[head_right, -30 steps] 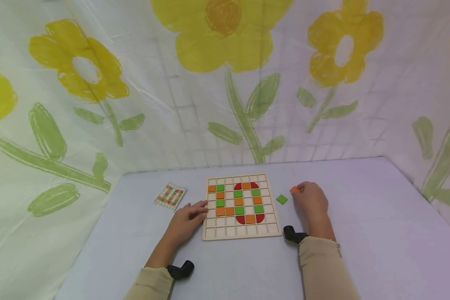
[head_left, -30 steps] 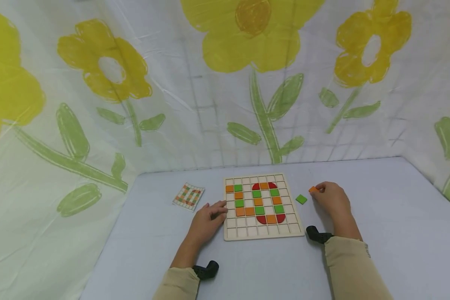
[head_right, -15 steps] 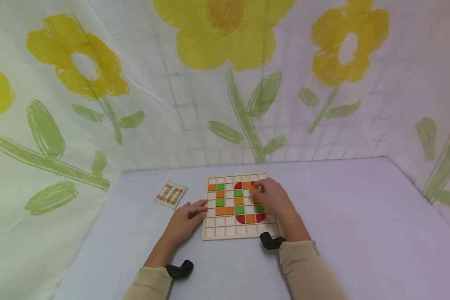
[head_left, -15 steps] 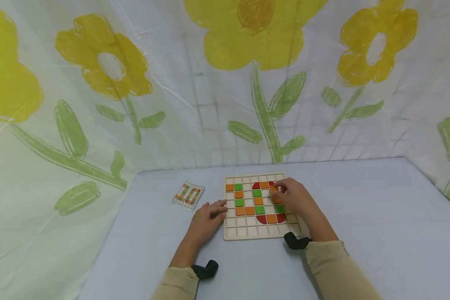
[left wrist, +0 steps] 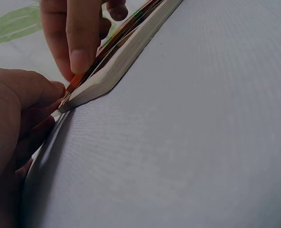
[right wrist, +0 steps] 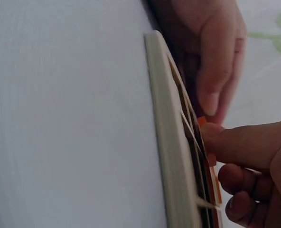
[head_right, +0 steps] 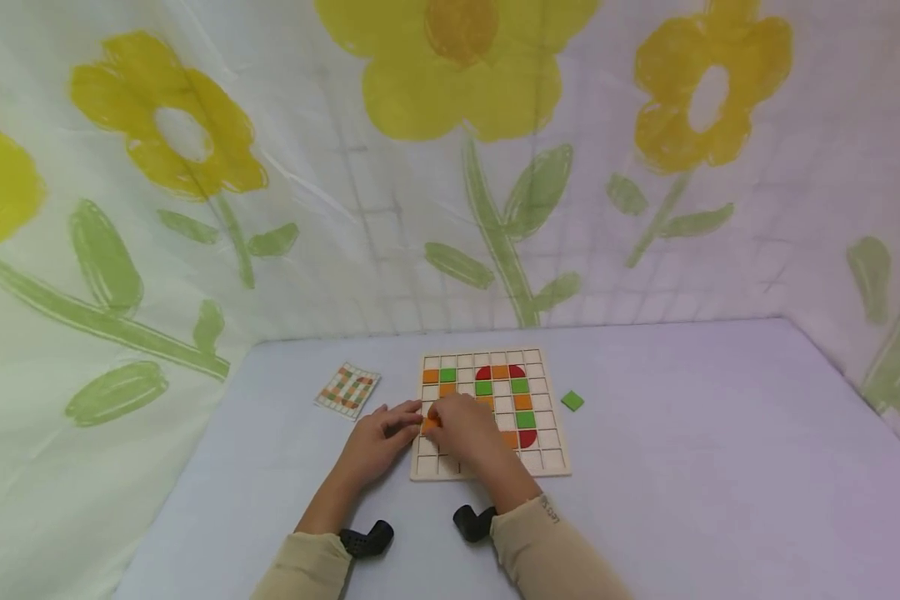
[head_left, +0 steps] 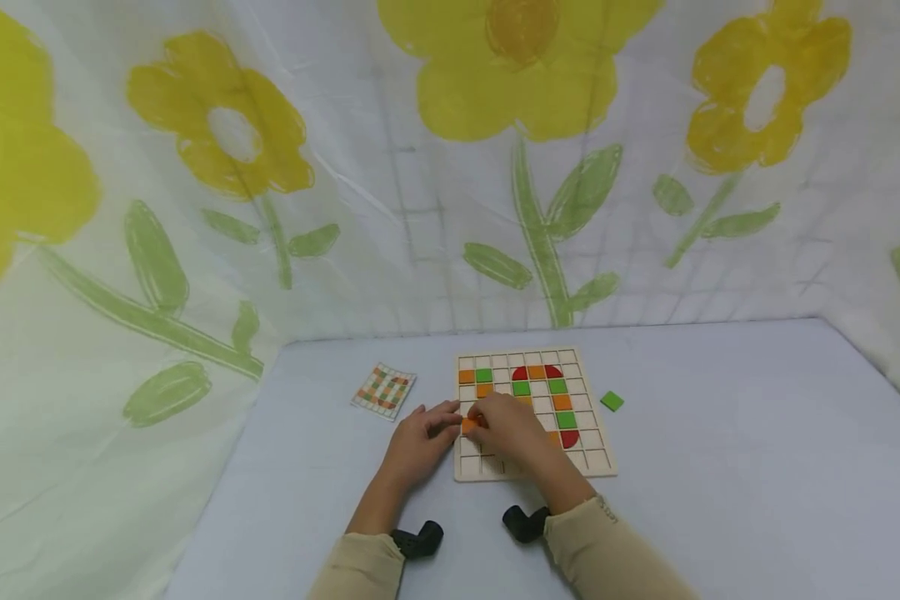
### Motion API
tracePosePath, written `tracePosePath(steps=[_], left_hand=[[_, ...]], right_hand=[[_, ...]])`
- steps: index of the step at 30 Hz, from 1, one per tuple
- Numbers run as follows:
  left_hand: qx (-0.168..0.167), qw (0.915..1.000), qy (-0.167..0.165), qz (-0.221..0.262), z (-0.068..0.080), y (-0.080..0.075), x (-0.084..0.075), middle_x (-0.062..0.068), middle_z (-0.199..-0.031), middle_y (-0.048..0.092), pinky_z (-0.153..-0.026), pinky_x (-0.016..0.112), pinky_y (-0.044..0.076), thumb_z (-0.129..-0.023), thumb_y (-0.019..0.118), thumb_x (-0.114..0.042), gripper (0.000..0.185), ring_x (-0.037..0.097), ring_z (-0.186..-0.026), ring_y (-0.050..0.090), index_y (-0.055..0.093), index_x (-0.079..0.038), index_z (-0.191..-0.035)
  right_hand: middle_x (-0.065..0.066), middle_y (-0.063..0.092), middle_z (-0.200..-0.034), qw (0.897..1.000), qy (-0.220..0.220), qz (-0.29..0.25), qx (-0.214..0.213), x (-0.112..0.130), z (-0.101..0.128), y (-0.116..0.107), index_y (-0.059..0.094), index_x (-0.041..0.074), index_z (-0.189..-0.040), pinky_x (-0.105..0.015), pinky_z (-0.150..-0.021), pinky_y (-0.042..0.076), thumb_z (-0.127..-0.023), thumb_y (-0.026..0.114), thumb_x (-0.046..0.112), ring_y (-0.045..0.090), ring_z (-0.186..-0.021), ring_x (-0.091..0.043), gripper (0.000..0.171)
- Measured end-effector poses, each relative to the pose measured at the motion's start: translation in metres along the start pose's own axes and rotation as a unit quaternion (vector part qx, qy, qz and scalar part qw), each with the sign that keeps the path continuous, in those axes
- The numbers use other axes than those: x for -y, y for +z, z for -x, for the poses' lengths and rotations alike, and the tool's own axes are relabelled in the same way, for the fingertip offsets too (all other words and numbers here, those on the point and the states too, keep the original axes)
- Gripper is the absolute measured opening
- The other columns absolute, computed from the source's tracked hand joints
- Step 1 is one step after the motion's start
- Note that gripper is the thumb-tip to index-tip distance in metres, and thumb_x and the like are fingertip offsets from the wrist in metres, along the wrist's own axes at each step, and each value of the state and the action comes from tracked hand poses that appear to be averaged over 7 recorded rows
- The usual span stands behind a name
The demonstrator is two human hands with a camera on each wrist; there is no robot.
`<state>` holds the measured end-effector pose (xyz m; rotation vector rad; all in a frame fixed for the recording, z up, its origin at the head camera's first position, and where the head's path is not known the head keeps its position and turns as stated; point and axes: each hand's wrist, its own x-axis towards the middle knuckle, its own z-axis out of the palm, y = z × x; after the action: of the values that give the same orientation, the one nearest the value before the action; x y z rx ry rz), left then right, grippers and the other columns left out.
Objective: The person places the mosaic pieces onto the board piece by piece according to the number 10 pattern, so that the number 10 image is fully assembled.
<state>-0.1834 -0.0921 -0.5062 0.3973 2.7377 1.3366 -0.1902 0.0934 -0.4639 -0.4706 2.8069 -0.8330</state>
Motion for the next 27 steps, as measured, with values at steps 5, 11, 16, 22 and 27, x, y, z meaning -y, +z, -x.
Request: tracePosePath(steps=[5, 11, 16, 22, 27], left_hand=[[0.0, 1.0, 0.004, 0.002, 0.0, 0.001, 0.001, -0.007, -0.136, 0.061, -0.123, 0.046, 0.023, -0.095, 0.066, -0.023, 0.023, 0.014, -0.131, 0.054, 0.073, -0.014, -0.114], [-0.005, 0.9999, 0.009, 0.002, -0.001, 0.002, 0.001, -0.007, -0.135, 0.062, -0.123, 0.047, 0.024, -0.094, 0.066, -0.022, 0.022, 0.013, -0.129, 0.056, 0.073, -0.014, -0.114], [0.001, 1.0, 0.006, -0.003, -0.001, 0.004, 0.0, -0.008, -0.135, 0.062, -0.123, 0.046, 0.024, -0.094, 0.066, -0.023, 0.022, 0.013, -0.13, 0.055, 0.074, -0.015, -0.113], [-0.001, 0.9999, -0.013, -0.007, -0.001, 0.004, -0.002, -0.013, -0.136, 0.06, -0.124, 0.042, 0.023, -0.094, 0.066, -0.025, 0.022, 0.011, -0.132, 0.052, 0.074, -0.018, -0.113], [-0.01, 0.9997, -0.021, 0.001, 0.0, 0.004, -0.001, -0.013, -0.135, 0.06, -0.124, 0.04, 0.022, -0.093, 0.067, -0.024, 0.021, 0.01, -0.132, 0.052, 0.074, -0.019, -0.112]], right_hand=[[-0.003, 0.071, -0.101, 1.0, -0.003, 0.023, -0.014, 0.004, -0.003, 0.008, 0.075, 0.011, -0.102, -0.039, -0.083, 0.055, -0.089, 0.073, 0.025, 0.061, -0.093, -0.02, 0.019], [-0.002, 0.071, -0.104, 0.999, 0.003, 0.033, -0.017, 0.001, -0.004, 0.009, 0.076, 0.013, -0.104, -0.041, -0.087, 0.055, -0.089, 0.073, 0.025, 0.062, -0.1, -0.023, 0.02], [-0.001, 0.07, -0.102, 0.999, 0.037, 0.004, 0.004, -0.01, 0.001, -0.005, 0.074, 0.015, -0.114, -0.039, -0.084, 0.055, -0.089, 0.073, 0.026, 0.062, -0.098, -0.022, 0.027], [-0.005, 0.061, -0.091, 0.994, 0.097, -0.048, -0.004, -0.056, 0.011, -0.052, 0.066, 0.013, -0.126, -0.03, -0.061, 0.044, -0.094, 0.066, 0.027, 0.053, -0.077, -0.02, 0.035], [-0.014, 0.062, -0.106, 0.985, 0.157, -0.059, -0.032, -0.103, 0.027, -0.085, 0.061, 0.009, -0.131, -0.034, -0.07, 0.048, -0.097, 0.061, 0.03, 0.054, -0.089, -0.026, 0.041]])
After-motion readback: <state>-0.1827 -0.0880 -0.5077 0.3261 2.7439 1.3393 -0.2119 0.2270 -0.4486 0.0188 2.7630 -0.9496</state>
